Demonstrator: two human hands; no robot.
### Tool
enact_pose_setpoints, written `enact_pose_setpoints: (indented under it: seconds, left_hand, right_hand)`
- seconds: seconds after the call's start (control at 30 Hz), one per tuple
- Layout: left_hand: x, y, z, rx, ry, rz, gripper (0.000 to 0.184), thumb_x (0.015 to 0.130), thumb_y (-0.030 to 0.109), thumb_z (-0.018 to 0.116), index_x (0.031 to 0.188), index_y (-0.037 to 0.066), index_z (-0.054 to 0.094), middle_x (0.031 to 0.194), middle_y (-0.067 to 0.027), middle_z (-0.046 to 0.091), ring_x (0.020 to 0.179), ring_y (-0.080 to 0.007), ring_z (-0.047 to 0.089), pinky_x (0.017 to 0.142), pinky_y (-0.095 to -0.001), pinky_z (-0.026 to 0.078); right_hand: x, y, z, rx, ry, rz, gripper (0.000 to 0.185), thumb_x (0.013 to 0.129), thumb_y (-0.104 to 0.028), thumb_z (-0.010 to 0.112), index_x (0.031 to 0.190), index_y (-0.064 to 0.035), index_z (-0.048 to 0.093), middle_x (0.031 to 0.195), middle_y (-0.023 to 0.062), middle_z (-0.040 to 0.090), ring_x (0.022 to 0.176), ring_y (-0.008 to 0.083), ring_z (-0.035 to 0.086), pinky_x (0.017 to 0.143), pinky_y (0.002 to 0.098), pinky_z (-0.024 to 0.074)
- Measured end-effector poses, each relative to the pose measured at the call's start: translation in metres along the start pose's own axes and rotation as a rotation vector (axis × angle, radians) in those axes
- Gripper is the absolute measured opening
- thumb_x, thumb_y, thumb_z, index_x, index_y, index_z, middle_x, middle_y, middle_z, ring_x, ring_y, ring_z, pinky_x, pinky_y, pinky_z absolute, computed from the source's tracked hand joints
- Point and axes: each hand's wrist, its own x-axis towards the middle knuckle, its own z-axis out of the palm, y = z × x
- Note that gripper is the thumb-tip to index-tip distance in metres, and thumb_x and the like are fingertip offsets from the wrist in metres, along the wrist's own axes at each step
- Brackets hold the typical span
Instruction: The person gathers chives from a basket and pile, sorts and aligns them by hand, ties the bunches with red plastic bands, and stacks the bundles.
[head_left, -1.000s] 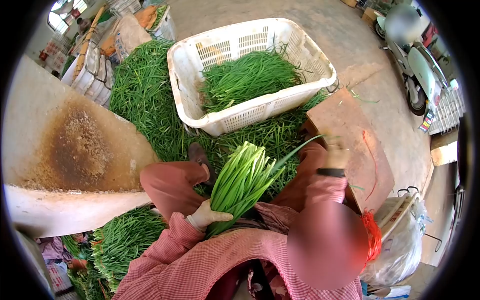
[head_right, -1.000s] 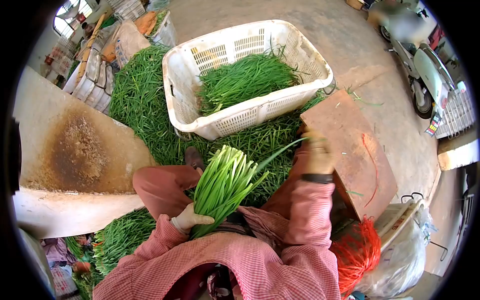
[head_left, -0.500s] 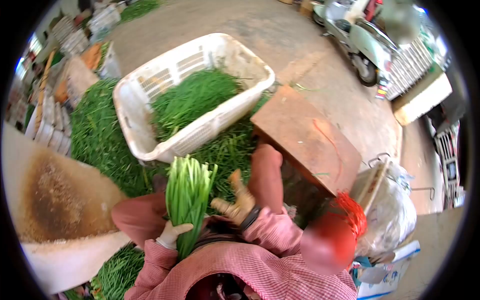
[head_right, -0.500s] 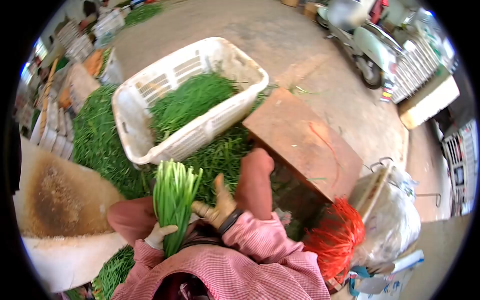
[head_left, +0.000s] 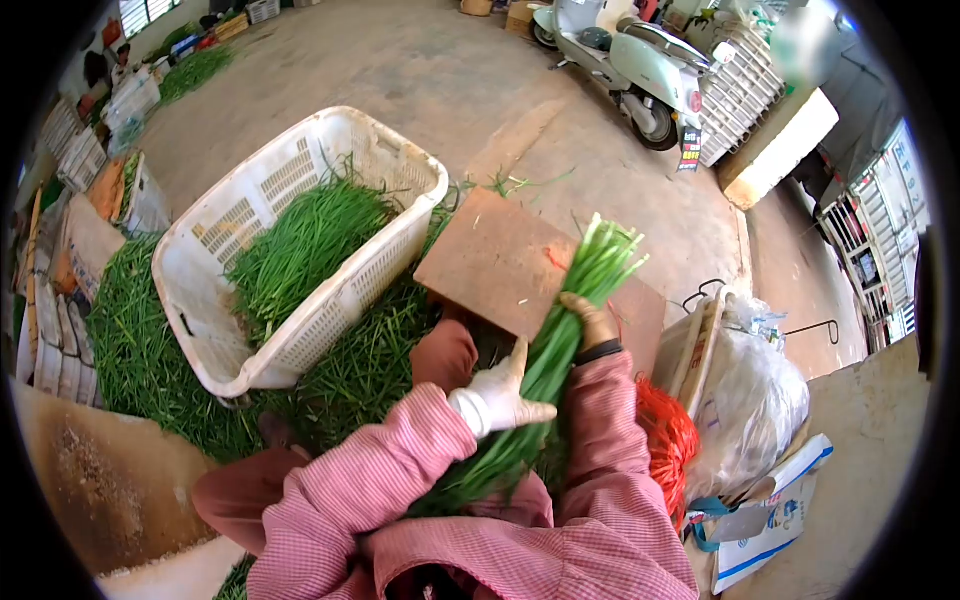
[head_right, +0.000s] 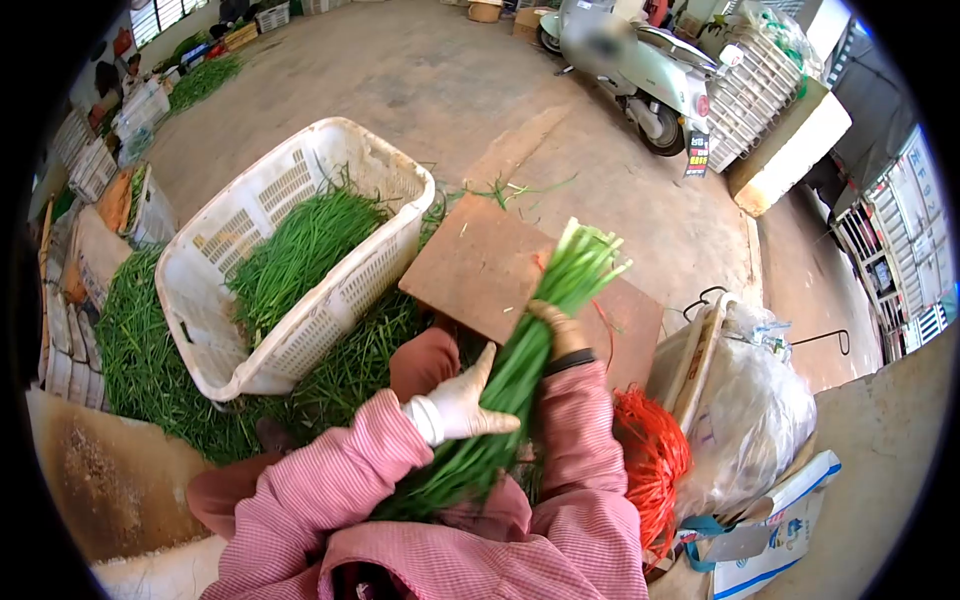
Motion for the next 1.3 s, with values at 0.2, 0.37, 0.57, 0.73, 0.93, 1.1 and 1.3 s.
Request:
enact_pose_setpoints:
  seconds: [0.2,0.37,0.57,0.73,0.93,1.1,1.3]
  left_hand:
    - [-0.013,-0.049,-0.025,-0.134,0.141,0.034,0.078,0.068,0.033,0.069,0.129,0.002,0.030,0.122,-0.0159,0.045,0.112,-0.0236,0.045,0.094,-0.0301,0.034]
    - [-0.030,-0.098,-0.067,-0.656,0.409,-0.046,0.057,0.072,0.004,0.064,0.123,0.005,0.039,0.102,-0.0106,0.056,0.093,-0.0152,0.054,0.083,-0.0275,0.044]
    - [-0.053,-0.123,-0.114,-0.836,0.696,-0.094,0.045,0.077,0.004,0.058,0.119,0.004,0.043,0.099,-0.0087,0.057,0.089,-0.0144,0.055,0.081,-0.0255,0.044]
    - [-0.117,-0.179,-0.167,-0.645,0.994,-0.115,0.045,0.077,0.005,0.057,0.120,0.004,0.044,0.103,-0.0048,0.056,0.095,-0.0120,0.052,0.082,-0.0230,0.041]
    - [-0.242,-0.339,-0.235,-0.201,1.635,-0.378,0.055,0.068,0.007,0.065,0.118,0.000,0.044,0.120,-0.0147,0.044,0.111,-0.0229,0.042,0.094,-0.0292,0.033]
    - [-0.242,-0.338,-0.248,-0.366,1.503,-0.742,0.073,0.068,0.013,0.066,0.127,-0.002,0.027,0.114,-0.0188,0.048,0.101,-0.0269,0.050,0.088,-0.0306,0.039]
    - [-0.232,-0.354,-0.269,-0.278,1.418,-0.974,0.064,0.071,0.006,0.054,0.130,0.008,0.027,0.111,-0.0163,0.053,0.100,-0.0267,0.053,0.086,-0.0309,0.041]
  right_hand:
    - [0.205,0.000,-0.139,-0.223,0.147,0.167,0.027,0.068,-0.025,0.066,0.082,-0.0029,0.061,0.073,0.0092,0.061,0.061,0.0221,0.058,0.058,0.0339,0.0489]
    - [0.227,0.026,-0.076,-1.091,0.587,-0.092,0.051,0.066,-0.031,0.069,0.110,-0.0117,0.053,0.106,0.0121,0.055,0.095,0.0230,0.053,0.083,0.0322,0.0431]
    - [0.339,0.118,-0.129,-0.389,0.434,-0.294,0.051,0.075,-0.036,0.056,0.118,-0.0115,0.043,0.116,0.0085,0.050,0.105,0.0279,0.047,0.089,0.0358,0.0397]
    - [0.239,0.047,-0.050,-1.334,0.512,-0.092,0.067,0.067,-0.042,0.060,0.119,-0.0058,0.041,0.117,0.0131,0.048,0.109,0.0277,0.045,0.090,0.0352,0.0379]
    - [0.222,0.035,-0.016,-2.187,0.642,-0.750,0.058,0.077,-0.016,0.048,0.130,-0.0027,0.026,0.129,0.0142,0.036,0.120,0.0290,0.032,0.101,0.0360,0.0247]
    - [0.218,-0.005,0.068,-1.911,0.672,-0.546,0.069,0.070,-0.029,0.062,0.126,-0.0026,0.033,0.126,0.0193,0.039,0.120,0.0322,0.031,0.100,0.0383,0.0259]
    - [0.176,0.076,0.293,-1.241,-0.883,-1.349,0.034,0.074,-0.014,0.062,0.106,-0.0084,0.055,0.099,0.0117,0.059,0.093,0.0259,0.055,0.081,0.0314,0.0440]
